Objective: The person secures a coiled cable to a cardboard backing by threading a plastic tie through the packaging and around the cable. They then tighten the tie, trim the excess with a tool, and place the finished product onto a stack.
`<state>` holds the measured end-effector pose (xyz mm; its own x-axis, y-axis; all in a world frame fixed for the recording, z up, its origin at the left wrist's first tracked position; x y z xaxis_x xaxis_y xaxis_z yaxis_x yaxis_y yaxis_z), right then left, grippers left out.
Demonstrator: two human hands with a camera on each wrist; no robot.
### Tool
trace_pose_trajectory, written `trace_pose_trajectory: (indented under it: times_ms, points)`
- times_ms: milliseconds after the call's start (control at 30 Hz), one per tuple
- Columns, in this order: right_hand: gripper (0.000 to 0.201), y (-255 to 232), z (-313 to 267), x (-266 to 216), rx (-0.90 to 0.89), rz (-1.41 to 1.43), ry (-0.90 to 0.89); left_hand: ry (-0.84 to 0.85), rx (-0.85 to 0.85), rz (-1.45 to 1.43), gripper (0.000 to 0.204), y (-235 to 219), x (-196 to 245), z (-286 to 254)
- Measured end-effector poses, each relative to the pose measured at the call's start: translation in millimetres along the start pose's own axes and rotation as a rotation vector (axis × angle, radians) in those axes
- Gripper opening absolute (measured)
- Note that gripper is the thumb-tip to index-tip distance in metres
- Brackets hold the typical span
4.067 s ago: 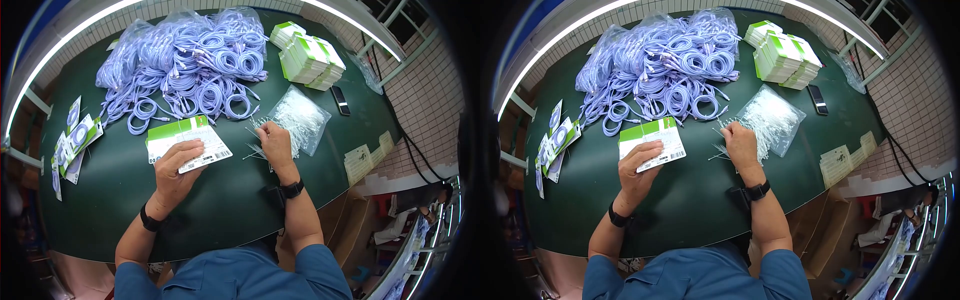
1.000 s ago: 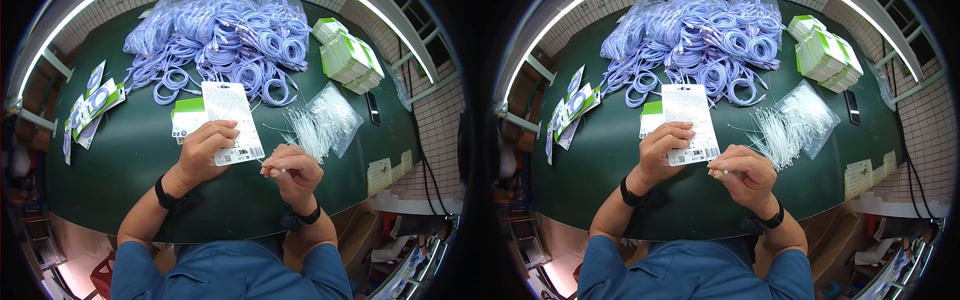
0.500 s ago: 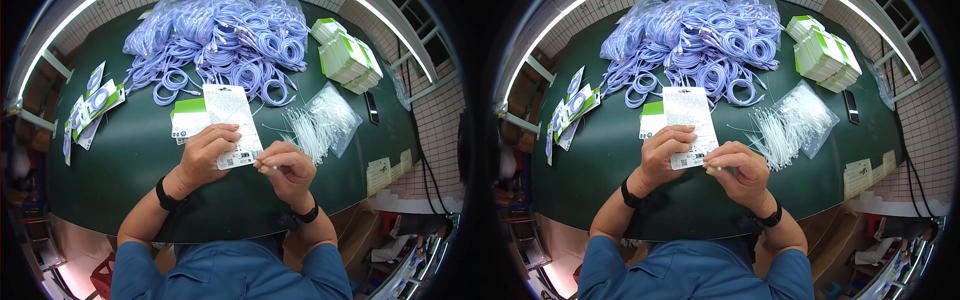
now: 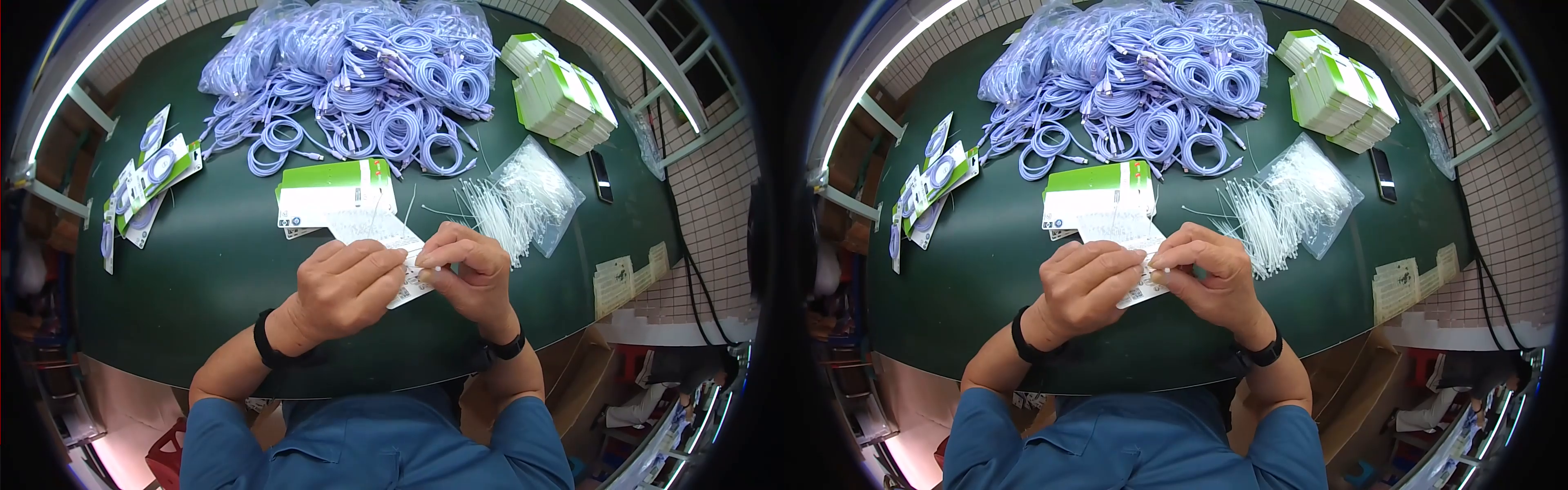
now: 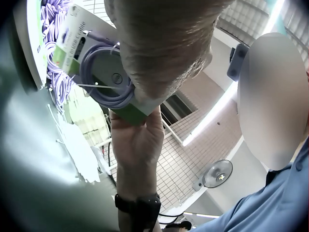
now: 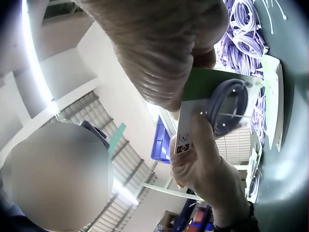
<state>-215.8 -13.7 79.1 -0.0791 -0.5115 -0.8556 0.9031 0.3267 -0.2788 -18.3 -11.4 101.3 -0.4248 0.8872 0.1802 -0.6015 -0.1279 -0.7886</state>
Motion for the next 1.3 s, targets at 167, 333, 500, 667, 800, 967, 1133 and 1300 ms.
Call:
trace_pose_trajectory:
  times_ms: [167,333,500,667,800,967,1133,1300]
  points:
    - [0.013,-1,-1,-1,-0.058,0.212,0.003,0.079,0.114,-0.151,0.012,2,6,9]
    - [0.02,-1,-1,-4,0.234,0.148,-0.064,-0.161,0.058,-0.527,0.007,8,-8,-1]
    - [0.029,3,1,-10,0.279,-0.561,-0.294,-0.629,0.159,-0.964,0.013,21,-40,-11]
    - [0.036,27,5,-5,0.08,-0.833,-0.329,-0.732,0.21,-1.295,0.016,45,-47,-18]
    - [0.038,28,3,-8,0.081,-0.852,-0.319,-0.711,0.135,-1.329,0.016,53,-45,-20]
    - [0.037,24,1,-3,0.2,-0.767,-0.35,-0.642,0.106,-1.311,0.02,44,-34,-15]
    - [0.035,18,3,-4,0.263,-0.711,-0.347,-0.586,0.1,-1.315,0.027,39,-23,-7]
    - [0.032,19,3,-5,0.263,-0.704,-0.35,-0.624,0.102,-1.374,0.031,46,-31,-13]
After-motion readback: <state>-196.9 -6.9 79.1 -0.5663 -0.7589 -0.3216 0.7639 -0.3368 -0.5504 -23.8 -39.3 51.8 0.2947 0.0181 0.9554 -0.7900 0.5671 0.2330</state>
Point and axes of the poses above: each hand's wrist, its own z-axis towards the middle knuckle, its own y-axis out of the palm, x = y × z, the point moved 4 cm from there along z, towards the middle knuckle, and after that the axes turned 11 degrees about -x, right-handed, at the moved point
